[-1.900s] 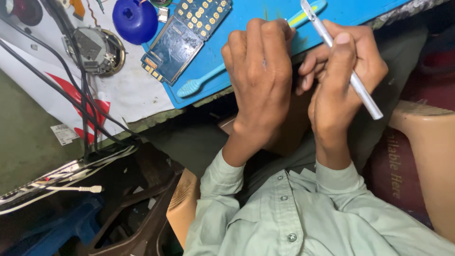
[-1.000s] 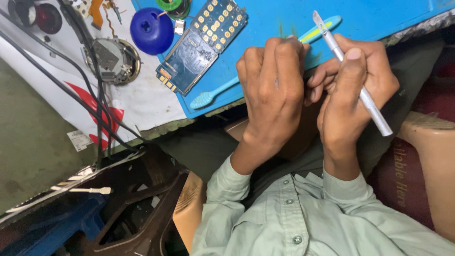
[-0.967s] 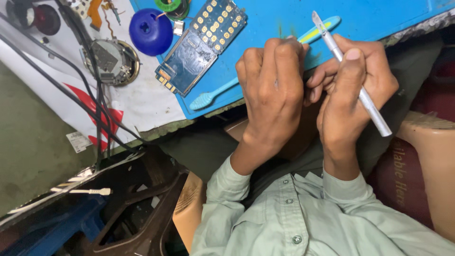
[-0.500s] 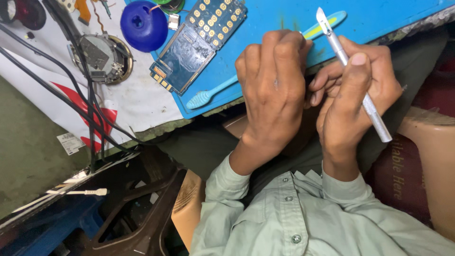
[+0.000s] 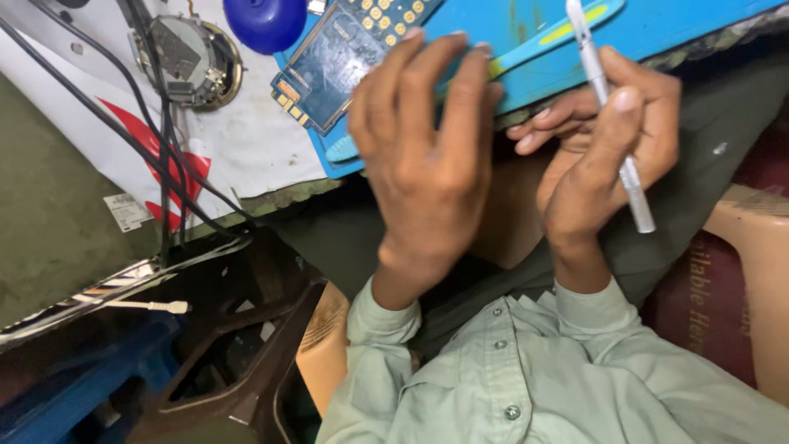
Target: The person sits at a repair bench and cleans a disassembled mobile phone motherboard. They scrub the board with a toothbrush, apply liquid from a bottle onto the board, and use a small precision knife to scrape the board's surface and connectors.
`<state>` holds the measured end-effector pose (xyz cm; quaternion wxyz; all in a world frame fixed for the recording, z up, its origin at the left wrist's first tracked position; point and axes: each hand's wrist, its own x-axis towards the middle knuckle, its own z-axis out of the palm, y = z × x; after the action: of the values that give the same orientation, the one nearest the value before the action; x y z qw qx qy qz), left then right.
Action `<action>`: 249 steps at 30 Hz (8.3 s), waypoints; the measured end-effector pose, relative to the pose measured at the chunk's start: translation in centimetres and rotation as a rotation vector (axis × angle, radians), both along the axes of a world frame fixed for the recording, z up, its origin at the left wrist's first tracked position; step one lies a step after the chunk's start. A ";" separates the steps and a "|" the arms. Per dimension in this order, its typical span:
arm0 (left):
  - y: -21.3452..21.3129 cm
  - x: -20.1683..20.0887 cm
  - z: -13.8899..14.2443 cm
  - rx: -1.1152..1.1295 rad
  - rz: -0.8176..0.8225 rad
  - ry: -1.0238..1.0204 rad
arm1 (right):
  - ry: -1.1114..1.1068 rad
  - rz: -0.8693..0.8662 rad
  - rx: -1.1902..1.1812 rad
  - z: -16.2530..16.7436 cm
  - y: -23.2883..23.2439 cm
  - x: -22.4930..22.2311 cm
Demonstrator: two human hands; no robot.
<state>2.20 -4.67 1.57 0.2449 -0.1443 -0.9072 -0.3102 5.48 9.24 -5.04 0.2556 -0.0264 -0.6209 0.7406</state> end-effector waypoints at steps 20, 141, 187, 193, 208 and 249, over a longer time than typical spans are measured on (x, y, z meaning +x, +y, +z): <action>1.5 -0.3 -2.0 -0.073 0.105 0.188 | 0.212 -0.232 0.043 -1.5 7.3 -0.2; 2.7 -0.1 -2.7 0.050 0.181 0.210 | 0.131 -0.011 0.733 2.8 3.9 0.9; 2.0 -0.4 -1.6 -0.021 0.140 0.199 | 0.104 -0.018 0.699 3.8 3.8 0.4; 2.1 -0.2 -2.0 -0.035 0.162 0.191 | 0.058 -0.038 0.659 4.8 4.0 0.4; 1.3 0.3 -2.7 0.036 0.123 0.186 | -0.040 0.123 0.629 9.8 3.9 -0.1; 1.3 0.5 -3.1 0.059 0.158 0.254 | -0.036 -0.010 0.328 3.4 12.8 -1.2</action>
<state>2.65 -3.33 -1.54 0.3853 -0.1033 -0.8680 -0.2956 4.33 22.00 -1.61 0.2488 -0.0007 -0.7377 0.6276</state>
